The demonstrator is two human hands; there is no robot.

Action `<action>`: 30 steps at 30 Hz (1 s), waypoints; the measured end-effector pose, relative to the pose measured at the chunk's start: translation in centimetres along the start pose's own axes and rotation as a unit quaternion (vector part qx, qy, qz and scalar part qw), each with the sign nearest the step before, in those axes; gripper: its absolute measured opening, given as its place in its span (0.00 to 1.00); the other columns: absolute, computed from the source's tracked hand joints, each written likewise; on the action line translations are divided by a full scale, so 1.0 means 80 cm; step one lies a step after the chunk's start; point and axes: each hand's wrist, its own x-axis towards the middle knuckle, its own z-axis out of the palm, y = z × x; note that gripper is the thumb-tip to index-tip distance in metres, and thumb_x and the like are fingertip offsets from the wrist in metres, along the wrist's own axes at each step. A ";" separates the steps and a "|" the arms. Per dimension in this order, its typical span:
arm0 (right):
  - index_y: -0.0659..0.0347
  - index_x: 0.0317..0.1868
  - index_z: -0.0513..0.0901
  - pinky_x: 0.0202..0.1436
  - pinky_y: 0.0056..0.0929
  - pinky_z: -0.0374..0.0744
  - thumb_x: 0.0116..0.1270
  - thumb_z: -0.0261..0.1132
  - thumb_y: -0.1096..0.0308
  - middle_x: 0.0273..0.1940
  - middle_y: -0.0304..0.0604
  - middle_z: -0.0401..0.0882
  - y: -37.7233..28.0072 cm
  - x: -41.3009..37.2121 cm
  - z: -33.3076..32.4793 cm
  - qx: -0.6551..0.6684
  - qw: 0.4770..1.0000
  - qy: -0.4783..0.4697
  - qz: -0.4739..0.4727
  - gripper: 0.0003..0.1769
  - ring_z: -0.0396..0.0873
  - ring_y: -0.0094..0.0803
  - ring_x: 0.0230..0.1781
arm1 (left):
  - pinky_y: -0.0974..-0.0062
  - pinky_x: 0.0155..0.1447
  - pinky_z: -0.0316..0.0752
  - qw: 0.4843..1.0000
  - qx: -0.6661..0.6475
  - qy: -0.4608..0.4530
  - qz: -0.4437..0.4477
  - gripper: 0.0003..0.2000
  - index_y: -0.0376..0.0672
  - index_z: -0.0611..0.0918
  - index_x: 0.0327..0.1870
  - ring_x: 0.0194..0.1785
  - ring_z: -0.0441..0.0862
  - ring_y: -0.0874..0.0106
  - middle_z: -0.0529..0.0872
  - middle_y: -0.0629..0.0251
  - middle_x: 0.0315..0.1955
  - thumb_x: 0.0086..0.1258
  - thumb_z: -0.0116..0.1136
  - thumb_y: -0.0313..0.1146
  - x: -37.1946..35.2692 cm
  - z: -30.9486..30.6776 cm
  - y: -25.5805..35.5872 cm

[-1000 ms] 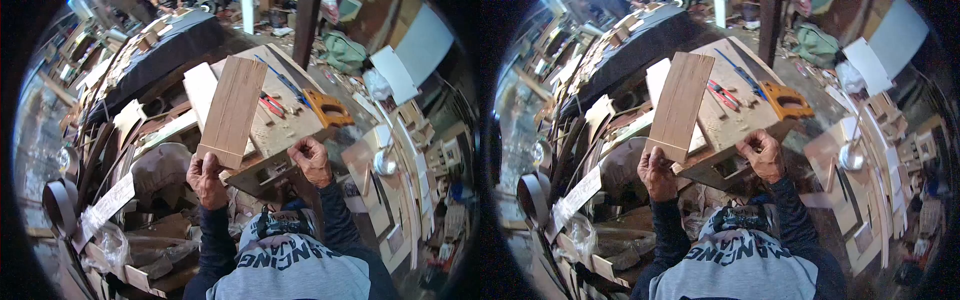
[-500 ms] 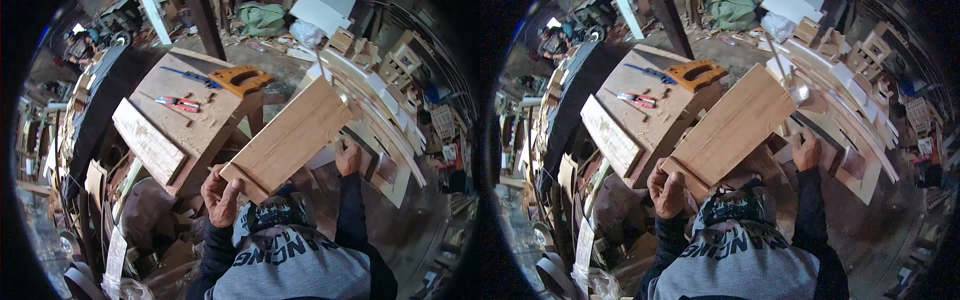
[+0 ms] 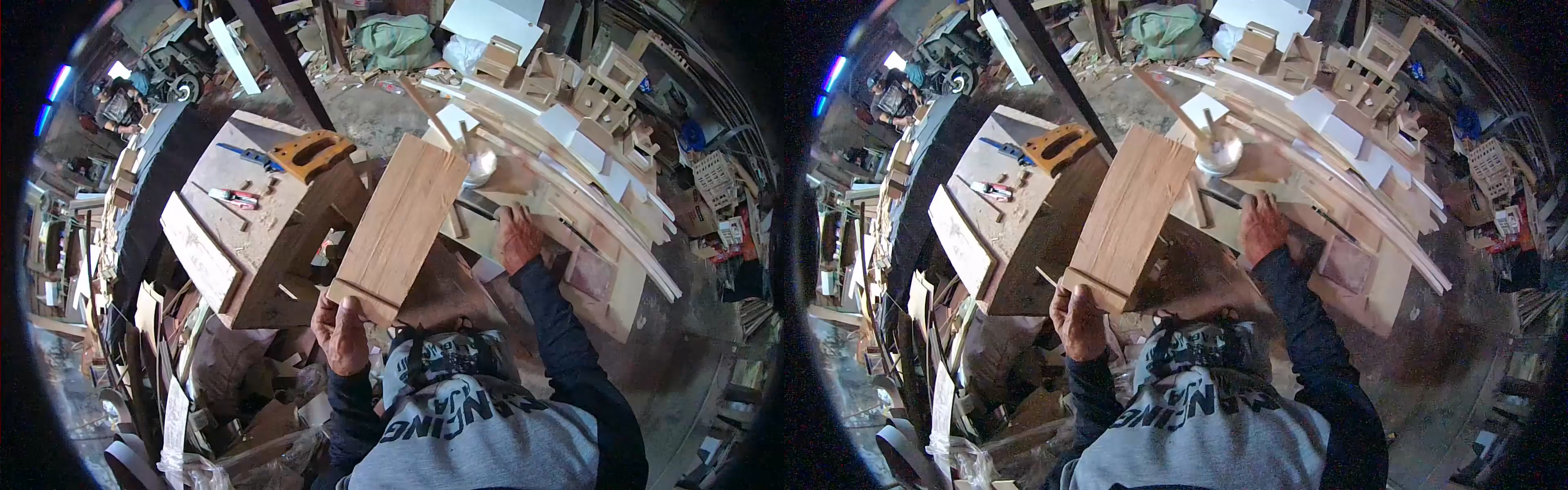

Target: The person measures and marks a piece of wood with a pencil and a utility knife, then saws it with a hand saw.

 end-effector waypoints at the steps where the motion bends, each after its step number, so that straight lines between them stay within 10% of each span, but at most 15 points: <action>1: 0.64 0.47 0.76 0.52 0.46 0.79 0.58 0.63 0.72 0.47 0.51 0.74 0.006 -0.004 -0.003 -0.005 1.000 0.003 -0.017 0.15 0.75 0.50 0.54 | 0.76 0.48 0.78 1.000 -0.004 0.014 0.003 0.12 0.34 0.78 0.52 0.43 0.83 0.75 0.85 0.64 0.42 0.74 0.58 0.31 -0.005 0.011 -0.008; 8: 0.63 0.51 0.74 0.56 0.48 0.78 0.50 0.72 0.71 0.54 0.54 0.73 0.043 -0.019 -0.019 0.037 0.987 -0.143 -0.063 0.26 0.72 0.54 0.60 | 0.78 0.42 0.82 0.998 -0.031 0.042 -0.031 0.10 0.35 0.78 0.50 0.38 0.85 0.77 0.86 0.64 0.40 0.74 0.58 0.30 -0.035 0.053 -0.044; 12: 0.64 0.48 0.77 0.52 0.46 0.78 0.56 0.69 0.71 0.47 0.54 0.78 0.067 -0.037 -0.056 0.086 0.992 -0.087 -0.034 0.19 0.77 0.52 0.54 | 0.80 0.28 0.83 0.998 -0.039 0.039 -0.037 0.11 0.36 0.77 0.51 0.31 0.86 0.77 0.86 0.63 0.38 0.74 0.59 0.32 -0.035 0.078 -0.051; 21: 0.66 0.40 0.78 0.36 0.27 0.78 0.68 0.64 0.70 0.30 0.40 0.79 0.121 -0.098 -0.156 0.420 0.879 0.048 0.219 0.07 0.77 0.24 0.29 | 0.84 0.41 0.76 0.993 -0.018 0.053 -0.103 0.05 0.43 0.75 0.43 0.32 0.77 0.83 0.80 0.73 0.33 0.74 0.59 0.29 -0.023 0.116 -0.082; 30: 0.61 0.36 0.77 0.29 0.18 0.70 0.65 0.67 0.70 0.28 0.31 0.74 0.100 -0.121 -0.135 0.508 0.840 0.086 0.169 0.06 0.71 0.15 0.26 | 0.81 0.42 0.74 0.988 0.018 -0.028 -0.151 0.06 0.44 0.73 0.39 0.36 0.76 0.83 0.78 0.73 0.34 0.74 0.59 0.31 -0.014 0.133 -0.131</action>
